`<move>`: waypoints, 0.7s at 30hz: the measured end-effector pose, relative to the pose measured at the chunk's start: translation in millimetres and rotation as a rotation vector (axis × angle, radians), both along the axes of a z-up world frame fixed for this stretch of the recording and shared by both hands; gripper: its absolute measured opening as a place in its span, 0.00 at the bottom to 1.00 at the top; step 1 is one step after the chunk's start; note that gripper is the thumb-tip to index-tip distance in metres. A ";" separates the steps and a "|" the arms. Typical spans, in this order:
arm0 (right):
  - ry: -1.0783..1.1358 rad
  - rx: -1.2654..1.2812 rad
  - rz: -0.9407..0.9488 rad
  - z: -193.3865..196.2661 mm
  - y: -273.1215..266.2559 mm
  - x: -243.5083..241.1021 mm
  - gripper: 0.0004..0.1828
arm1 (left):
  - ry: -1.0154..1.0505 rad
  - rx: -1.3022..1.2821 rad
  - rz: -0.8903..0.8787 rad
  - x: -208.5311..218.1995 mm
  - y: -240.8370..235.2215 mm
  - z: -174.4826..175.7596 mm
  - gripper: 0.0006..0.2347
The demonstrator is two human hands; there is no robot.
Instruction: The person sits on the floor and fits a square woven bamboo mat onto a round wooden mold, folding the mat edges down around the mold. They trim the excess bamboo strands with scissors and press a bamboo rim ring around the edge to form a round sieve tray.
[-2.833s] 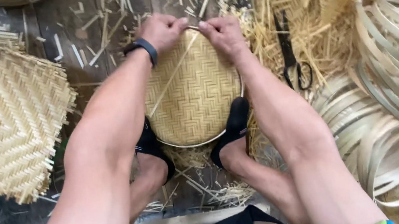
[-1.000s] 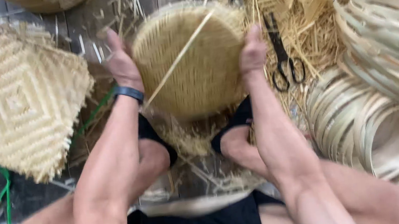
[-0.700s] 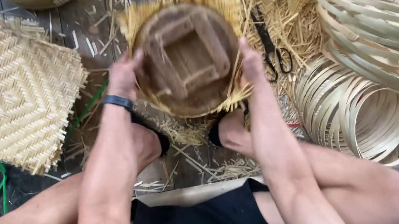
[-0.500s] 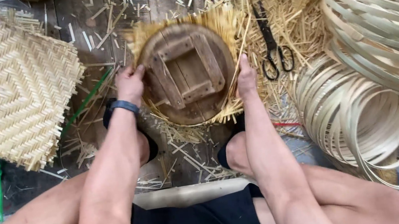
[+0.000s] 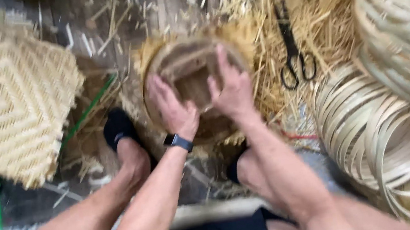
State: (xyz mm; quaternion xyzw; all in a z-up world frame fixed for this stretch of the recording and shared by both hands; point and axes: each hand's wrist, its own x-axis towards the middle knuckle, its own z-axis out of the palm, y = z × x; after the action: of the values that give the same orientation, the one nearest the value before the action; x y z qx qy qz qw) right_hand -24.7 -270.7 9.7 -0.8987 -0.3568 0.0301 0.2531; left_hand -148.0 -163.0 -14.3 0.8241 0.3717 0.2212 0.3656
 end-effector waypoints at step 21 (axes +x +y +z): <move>0.707 -0.274 -0.366 -46.0 -24.6 100.0 0.49 | 0.761 -0.401 -0.752 185.6 139.7 -7.6 0.32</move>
State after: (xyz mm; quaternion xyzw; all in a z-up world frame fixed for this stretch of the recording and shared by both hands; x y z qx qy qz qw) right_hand 75.3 -295.3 -36.3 -0.9070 -0.0753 0.3382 0.2393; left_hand 37.6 -23.3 -21.9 0.8357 0.1929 -0.3116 0.4089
